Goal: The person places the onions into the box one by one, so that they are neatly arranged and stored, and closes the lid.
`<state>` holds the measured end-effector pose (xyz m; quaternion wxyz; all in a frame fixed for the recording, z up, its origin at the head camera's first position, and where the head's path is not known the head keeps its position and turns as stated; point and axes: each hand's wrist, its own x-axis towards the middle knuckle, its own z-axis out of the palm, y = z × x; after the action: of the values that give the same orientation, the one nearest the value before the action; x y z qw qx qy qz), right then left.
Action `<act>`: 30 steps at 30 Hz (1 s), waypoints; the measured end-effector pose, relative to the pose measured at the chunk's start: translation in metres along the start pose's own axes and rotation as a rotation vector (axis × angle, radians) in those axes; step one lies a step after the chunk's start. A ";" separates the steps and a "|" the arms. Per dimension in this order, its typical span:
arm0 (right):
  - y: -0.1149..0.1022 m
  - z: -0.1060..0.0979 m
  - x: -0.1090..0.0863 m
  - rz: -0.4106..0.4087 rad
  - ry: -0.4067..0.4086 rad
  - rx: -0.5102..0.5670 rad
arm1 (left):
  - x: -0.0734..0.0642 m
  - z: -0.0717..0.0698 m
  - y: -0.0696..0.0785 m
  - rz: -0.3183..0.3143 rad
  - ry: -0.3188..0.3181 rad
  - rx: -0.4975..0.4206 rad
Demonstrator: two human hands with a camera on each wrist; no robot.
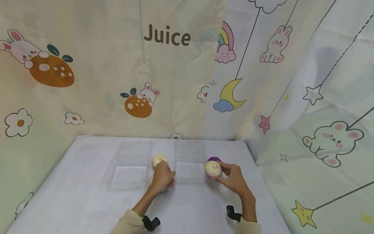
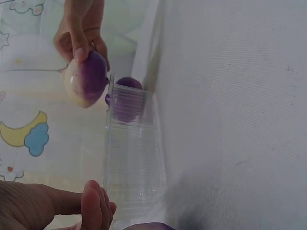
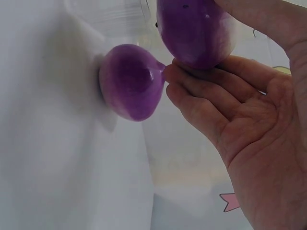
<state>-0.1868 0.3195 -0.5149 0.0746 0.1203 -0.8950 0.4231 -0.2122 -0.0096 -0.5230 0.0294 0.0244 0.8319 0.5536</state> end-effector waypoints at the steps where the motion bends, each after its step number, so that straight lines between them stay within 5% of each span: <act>1: 0.000 0.001 0.000 0.004 -0.004 0.005 | 0.000 0.000 0.000 -0.003 -0.004 -0.003; 30: -0.009 0.020 0.019 -0.025 -0.044 0.054 | 0.001 0.002 -0.004 0.004 -0.006 0.003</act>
<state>-0.2031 0.2960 -0.5168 0.0569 0.1424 -0.8832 0.4432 -0.2135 -0.0090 -0.5277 0.0307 0.0277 0.8325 0.5525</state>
